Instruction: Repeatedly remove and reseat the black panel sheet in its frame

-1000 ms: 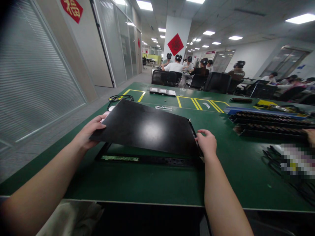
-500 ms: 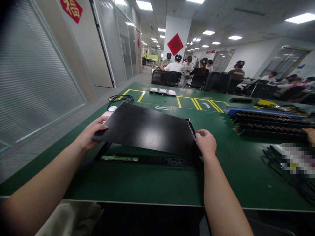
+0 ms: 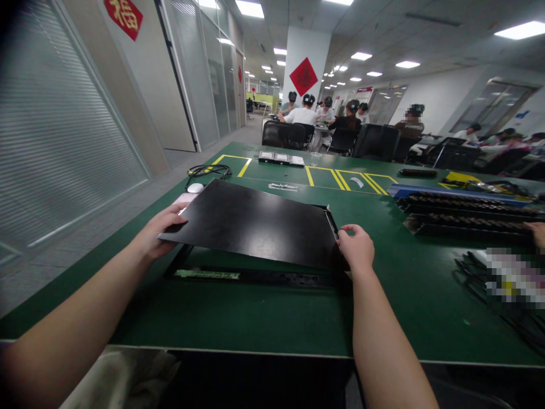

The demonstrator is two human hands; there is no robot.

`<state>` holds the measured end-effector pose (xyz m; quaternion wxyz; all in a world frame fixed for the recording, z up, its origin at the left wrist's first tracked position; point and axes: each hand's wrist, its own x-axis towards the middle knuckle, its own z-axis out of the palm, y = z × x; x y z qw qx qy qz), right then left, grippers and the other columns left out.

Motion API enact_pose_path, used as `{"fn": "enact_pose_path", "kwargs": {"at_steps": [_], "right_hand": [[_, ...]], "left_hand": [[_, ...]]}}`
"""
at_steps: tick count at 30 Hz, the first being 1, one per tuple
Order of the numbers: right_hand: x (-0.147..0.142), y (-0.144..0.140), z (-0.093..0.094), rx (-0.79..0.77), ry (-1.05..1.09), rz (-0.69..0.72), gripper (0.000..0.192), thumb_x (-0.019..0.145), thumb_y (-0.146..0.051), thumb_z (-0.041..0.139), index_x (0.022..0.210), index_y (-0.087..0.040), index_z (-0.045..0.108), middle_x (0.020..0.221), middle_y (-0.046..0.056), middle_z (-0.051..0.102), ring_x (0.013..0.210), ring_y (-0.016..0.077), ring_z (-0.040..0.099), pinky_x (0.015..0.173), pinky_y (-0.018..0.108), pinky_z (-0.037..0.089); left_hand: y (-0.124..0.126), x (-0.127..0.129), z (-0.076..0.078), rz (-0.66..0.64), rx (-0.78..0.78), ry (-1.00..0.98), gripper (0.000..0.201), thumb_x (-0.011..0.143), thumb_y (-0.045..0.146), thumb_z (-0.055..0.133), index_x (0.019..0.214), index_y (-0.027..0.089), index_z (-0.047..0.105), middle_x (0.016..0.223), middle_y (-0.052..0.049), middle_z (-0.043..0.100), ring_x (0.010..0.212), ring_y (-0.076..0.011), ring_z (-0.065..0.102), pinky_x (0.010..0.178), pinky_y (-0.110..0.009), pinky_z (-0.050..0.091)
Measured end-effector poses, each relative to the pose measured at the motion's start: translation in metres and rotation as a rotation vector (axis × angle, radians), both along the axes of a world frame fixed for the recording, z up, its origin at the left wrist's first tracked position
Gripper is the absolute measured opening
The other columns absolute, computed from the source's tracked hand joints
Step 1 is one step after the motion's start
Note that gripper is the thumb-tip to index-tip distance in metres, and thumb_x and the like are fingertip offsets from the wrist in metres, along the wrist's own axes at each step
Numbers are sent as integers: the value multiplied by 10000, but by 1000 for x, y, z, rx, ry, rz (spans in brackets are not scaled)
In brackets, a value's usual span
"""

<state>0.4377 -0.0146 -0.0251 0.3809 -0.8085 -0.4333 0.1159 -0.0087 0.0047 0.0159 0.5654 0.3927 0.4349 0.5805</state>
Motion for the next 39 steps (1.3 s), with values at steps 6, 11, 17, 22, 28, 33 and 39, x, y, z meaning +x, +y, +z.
{"fn": "enact_pose_path", "kwargs": {"at_steps": [6,11,17,22,28,33,39], "right_hand": [[-2,-2,5,-43,-33,-49,308,757,-290,602,1030,-260,741,724,31,745,727,252,678,648,331,450],[-4,-3,9,-61,-52,-67,288,759,-276,605,1011,-267,743,722,29,742,778,266,675,666,334,437],[-2,-3,10,-71,-43,-68,306,762,-272,608,1035,-257,746,736,34,742,792,266,676,679,335,433],[-2,-4,10,-84,-67,-68,286,770,-269,604,1016,-253,748,753,40,745,796,264,668,679,332,422],[1,-1,6,-97,-100,-74,317,770,-280,594,1034,-251,768,764,39,742,798,249,669,691,318,435],[1,-1,6,-123,-130,-62,337,786,-300,583,1059,-245,773,799,51,748,855,260,672,677,318,411],[0,-1,7,-158,-179,-32,328,802,-339,565,1034,-251,780,862,52,761,841,252,666,666,317,412]], "left_hand": [[1,2,-5,-7,6,14,434,500,148,776,931,133,731,723,-27,726,598,-172,646,546,-242,496],[2,4,-8,-41,3,12,399,511,162,790,908,143,753,752,-33,744,626,-179,652,570,-252,507],[6,3,-14,-61,-2,9,355,535,164,783,888,173,752,767,-33,741,648,-199,672,585,-269,523],[8,1,-18,-80,-26,24,415,539,170,781,951,193,743,750,-27,721,628,-200,663,547,-258,504],[8,1,-20,-69,-16,74,410,548,207,768,956,203,728,767,-14,718,644,-196,658,556,-258,505],[9,2,-24,-51,28,76,367,565,220,749,929,191,712,751,-2,723,668,-191,662,588,-255,508],[11,3,-30,0,29,89,366,609,239,727,973,200,723,760,-2,737,705,-218,689,608,-276,519]]}}
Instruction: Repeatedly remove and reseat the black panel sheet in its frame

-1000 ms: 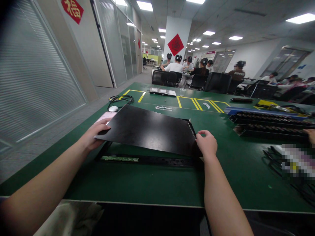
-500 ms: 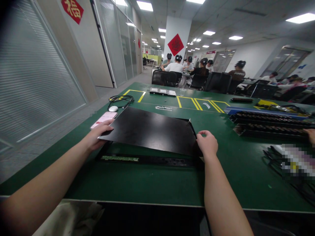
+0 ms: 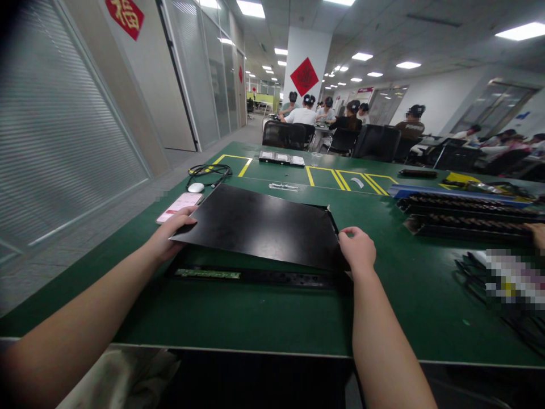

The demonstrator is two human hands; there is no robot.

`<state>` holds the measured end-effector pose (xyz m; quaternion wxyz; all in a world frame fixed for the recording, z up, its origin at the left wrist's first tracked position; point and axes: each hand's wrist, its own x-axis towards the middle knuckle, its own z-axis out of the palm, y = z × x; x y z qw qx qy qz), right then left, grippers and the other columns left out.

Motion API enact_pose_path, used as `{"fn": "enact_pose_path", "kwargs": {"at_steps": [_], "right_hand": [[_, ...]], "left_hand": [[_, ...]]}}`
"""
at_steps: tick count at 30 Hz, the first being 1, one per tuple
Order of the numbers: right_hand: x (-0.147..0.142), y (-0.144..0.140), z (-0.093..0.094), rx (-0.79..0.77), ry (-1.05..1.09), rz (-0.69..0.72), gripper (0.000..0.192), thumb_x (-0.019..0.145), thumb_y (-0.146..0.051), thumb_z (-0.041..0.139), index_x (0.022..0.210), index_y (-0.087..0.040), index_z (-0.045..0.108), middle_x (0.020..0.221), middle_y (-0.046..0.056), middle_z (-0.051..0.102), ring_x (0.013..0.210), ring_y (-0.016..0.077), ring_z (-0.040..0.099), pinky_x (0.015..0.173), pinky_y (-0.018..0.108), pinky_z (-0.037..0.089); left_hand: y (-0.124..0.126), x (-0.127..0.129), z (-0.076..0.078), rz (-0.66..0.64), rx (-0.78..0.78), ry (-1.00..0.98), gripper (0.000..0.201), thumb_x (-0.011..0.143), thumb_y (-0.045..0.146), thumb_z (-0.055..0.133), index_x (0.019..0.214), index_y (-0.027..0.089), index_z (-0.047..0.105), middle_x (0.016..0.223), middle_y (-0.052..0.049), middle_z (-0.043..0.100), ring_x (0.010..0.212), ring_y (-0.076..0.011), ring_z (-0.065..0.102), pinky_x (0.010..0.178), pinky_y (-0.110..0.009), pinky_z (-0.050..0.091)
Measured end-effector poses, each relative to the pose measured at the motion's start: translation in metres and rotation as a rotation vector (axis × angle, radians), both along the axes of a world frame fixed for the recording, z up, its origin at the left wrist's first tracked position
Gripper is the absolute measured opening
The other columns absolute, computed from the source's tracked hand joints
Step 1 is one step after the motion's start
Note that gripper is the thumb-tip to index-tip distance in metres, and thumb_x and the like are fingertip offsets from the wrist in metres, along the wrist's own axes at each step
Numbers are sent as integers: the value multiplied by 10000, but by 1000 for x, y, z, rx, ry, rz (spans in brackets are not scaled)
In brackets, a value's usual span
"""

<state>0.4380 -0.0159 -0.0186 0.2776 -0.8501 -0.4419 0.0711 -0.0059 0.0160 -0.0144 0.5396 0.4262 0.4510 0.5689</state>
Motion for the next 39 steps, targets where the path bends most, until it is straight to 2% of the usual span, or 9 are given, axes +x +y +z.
{"fn": "enact_pose_path", "kwargs": {"at_steps": [4,9,14,20,30,34,39], "right_hand": [[-1,0,0,-9,-24,16,339,802,-345,556,1033,-246,782,877,61,765,847,254,670,666,319,411],[-2,-2,2,-34,-55,24,335,820,-347,547,1040,-246,778,861,59,768,854,261,675,664,322,417],[-3,-2,2,-41,-109,33,335,827,-350,541,1029,-240,785,870,66,770,828,260,680,660,327,424],[-3,-1,1,-50,-140,37,337,833,-358,537,1023,-242,790,866,70,769,850,269,685,670,331,442],[-5,-2,3,-64,-173,32,342,831,-371,554,1022,-240,805,899,90,764,821,258,688,685,326,476],[-7,-3,6,-89,-190,49,365,841,-381,536,1043,-244,807,906,94,762,838,260,692,710,330,490],[-14,-6,11,-160,-245,74,375,857,-392,525,1072,-263,804,925,99,766,884,286,707,727,348,504]], "left_hand": [[0,0,1,-11,-7,29,317,654,278,777,962,218,735,841,-28,761,791,-242,718,663,-294,552],[3,-3,-1,-30,2,58,370,686,320,781,1039,220,739,901,-50,767,906,-286,737,704,-319,575],[2,-3,-1,-41,8,61,392,697,309,773,1074,210,728,925,-43,774,904,-264,741,726,-303,573],[0,1,3,-24,-23,56,414,676,304,773,1076,202,746,929,-54,788,894,-276,747,711,-314,579],[-1,-2,0,-76,7,62,423,717,307,782,1126,202,758,936,-51,798,918,-285,758,725,-325,595],[0,-3,-1,-82,-9,69,434,720,284,787,1140,184,741,913,-45,800,846,-250,761,698,-299,592],[2,-6,-4,-100,-32,79,449,709,272,801,1142,170,742,873,-63,806,778,-253,767,668,-313,599]]}}
